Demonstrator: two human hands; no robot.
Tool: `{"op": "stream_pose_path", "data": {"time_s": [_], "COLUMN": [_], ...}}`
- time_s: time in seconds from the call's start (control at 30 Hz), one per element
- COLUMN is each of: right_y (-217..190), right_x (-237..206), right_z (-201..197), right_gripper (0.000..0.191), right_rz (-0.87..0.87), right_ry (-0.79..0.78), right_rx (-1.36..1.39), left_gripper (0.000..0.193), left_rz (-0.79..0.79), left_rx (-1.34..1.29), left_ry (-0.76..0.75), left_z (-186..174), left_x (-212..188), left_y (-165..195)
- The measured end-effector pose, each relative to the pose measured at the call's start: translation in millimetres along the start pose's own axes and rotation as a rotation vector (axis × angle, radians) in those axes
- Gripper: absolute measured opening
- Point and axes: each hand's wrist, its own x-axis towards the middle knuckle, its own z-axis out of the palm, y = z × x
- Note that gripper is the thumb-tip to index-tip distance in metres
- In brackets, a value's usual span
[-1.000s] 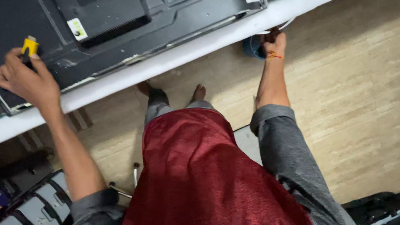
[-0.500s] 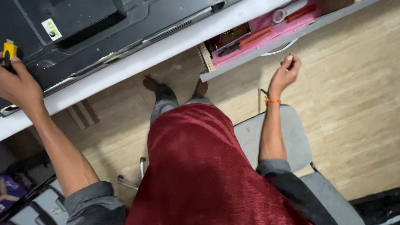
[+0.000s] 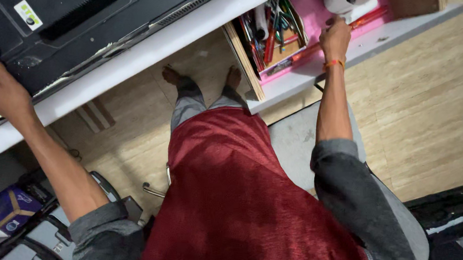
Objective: The person repairs a TCL television on a workbench. They use a cordless drill to remove screws from the back panel, unclip and pull the panel open, handle internal cables and a power cord, test the TV on a repair test machine, and use a utility knife on the panel edge.
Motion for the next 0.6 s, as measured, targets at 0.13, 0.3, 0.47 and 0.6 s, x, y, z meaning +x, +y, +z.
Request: {"op": "stream_pose_path", "data": {"time_s": [0.13, 0.3, 0.47, 0.6], "right_y": [12.2, 25.7, 31.1, 38.2], "right_x": [8.7, -2.0, -13.3, -36.9], "right_z": [8.4, 3.6, -1.3, -34.6], "right_gripper": [0.023, 0.016, 0.026, 0.055], "right_rz": [0.022, -0.138, -0.282, -0.398], "right_ry": [0.000, 0.023, -0.050, 0.131], "right_rx": [-0.311, -0.527, -0.710, -0.414], "left_gripper": [0.018, 0.024, 0.032, 0.025], "left_rz": [-0.049, -0.049, -0.118, -0.162], "left_rx": [-0.079, 0.088, 0.046, 0.202], "left_ry": [-0.032, -0.028, 0.012, 0.104], "left_z": [1.5, -0.6, 5.9, 17.9], "left_x": [0.5, -2.1, -2.8, -6.1], "left_y": [0.2, 7.8, 7.2, -1.6]}}
